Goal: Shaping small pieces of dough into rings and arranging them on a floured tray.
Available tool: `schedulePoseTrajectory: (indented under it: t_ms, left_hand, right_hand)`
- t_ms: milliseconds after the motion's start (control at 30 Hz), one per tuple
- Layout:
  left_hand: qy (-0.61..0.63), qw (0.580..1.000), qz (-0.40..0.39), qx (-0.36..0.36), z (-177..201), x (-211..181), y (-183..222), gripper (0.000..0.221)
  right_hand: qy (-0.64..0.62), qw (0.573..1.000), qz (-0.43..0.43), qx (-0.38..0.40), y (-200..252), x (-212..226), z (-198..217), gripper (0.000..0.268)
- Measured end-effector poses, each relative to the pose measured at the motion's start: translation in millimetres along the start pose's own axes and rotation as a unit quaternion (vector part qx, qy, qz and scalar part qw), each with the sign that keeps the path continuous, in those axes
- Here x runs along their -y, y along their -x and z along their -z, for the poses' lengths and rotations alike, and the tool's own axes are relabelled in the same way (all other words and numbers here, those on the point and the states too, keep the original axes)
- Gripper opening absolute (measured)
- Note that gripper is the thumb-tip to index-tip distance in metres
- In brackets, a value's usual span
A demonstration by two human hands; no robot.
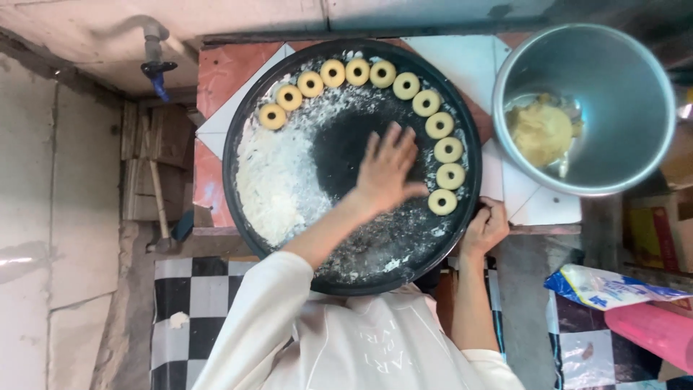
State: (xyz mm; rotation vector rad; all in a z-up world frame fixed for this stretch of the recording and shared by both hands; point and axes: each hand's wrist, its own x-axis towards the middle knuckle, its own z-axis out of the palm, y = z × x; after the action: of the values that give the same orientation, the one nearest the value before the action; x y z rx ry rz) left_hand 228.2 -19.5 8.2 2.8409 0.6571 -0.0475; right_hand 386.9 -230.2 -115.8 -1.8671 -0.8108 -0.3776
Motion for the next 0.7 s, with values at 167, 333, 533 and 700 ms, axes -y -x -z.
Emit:
schedulePoseTrajectory:
  t_ms: [167, 333, 533, 700]
  left_hand:
    - [0.086, 0.984, 0.142, -0.065, 4.6, 55.4, 26.4, 0.093]
    - [0.124, 0.979, 0.161, -0.017, 1.0, 27.8, 93.3, 0.103]
    - [-0.026, 0.997, -0.047, -0.056, -38.8, -10.0, 42.6, 0.099]
    - [-0.014, 0.973, 0.075, -0.218, -16.5, 34.5, 6.2, 0.093]
  right_hand:
    - [-0.005, 1.0, -0.016, -0.005, 2.2, -8.1, -1.8, 0.026]
    - [-0.033, 0.999, -0.028, 0.0, 6.0, -15.8, -3.7, 0.028]
    - [-0.029, 0.999, 0.007, -0.027, 2.1, -2.9, 1.0, 0.026]
    - [0.001, 1.0, -0.002, -0.021, 1.0, 3.7, 0.3, 0.027]
